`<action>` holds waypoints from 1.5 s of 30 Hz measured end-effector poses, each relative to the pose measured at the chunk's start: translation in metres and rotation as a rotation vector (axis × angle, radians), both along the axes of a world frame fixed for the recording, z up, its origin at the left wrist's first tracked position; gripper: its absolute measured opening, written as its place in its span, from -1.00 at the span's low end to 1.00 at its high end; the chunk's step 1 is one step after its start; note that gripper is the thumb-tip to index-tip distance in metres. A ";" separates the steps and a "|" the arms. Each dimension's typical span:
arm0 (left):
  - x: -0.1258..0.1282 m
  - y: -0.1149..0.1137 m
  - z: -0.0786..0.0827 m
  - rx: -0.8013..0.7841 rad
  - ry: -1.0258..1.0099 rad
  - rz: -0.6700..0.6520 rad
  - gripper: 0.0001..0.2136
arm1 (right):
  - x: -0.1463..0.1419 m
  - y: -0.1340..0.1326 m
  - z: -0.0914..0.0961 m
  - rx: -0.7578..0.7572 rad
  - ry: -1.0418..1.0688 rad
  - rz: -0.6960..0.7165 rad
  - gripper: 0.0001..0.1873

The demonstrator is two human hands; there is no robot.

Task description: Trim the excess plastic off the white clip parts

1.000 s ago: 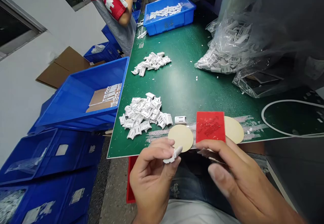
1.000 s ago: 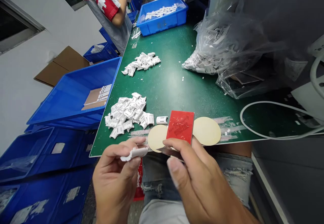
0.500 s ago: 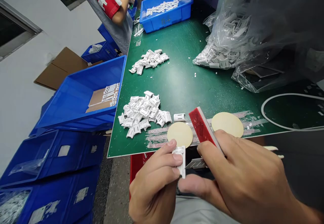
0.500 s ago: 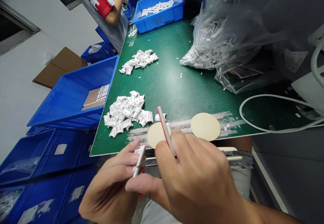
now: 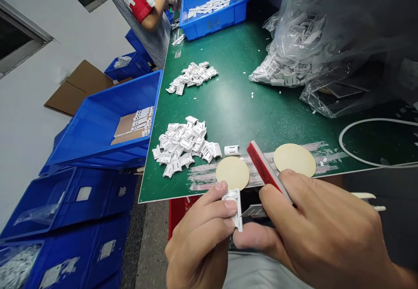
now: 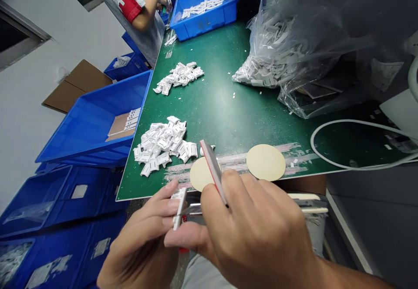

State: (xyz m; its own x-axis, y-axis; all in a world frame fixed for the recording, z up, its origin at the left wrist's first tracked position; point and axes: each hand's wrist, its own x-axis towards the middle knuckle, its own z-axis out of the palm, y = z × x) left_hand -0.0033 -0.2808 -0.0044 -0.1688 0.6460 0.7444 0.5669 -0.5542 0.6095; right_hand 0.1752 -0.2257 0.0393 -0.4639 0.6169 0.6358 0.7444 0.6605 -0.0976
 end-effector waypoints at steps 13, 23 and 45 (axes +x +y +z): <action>0.005 0.001 0.003 -0.012 0.023 0.040 -0.87 | 0.001 -0.003 -0.005 -0.010 0.035 -0.010 -0.35; 0.003 0.002 0.006 -0.029 0.062 0.055 -0.87 | 0.001 -0.003 -0.004 0.009 0.031 -0.018 -0.35; 0.002 0.000 -0.007 -0.020 0.051 -0.007 -0.96 | 0.006 0.000 -0.007 -0.056 0.138 0.085 -0.35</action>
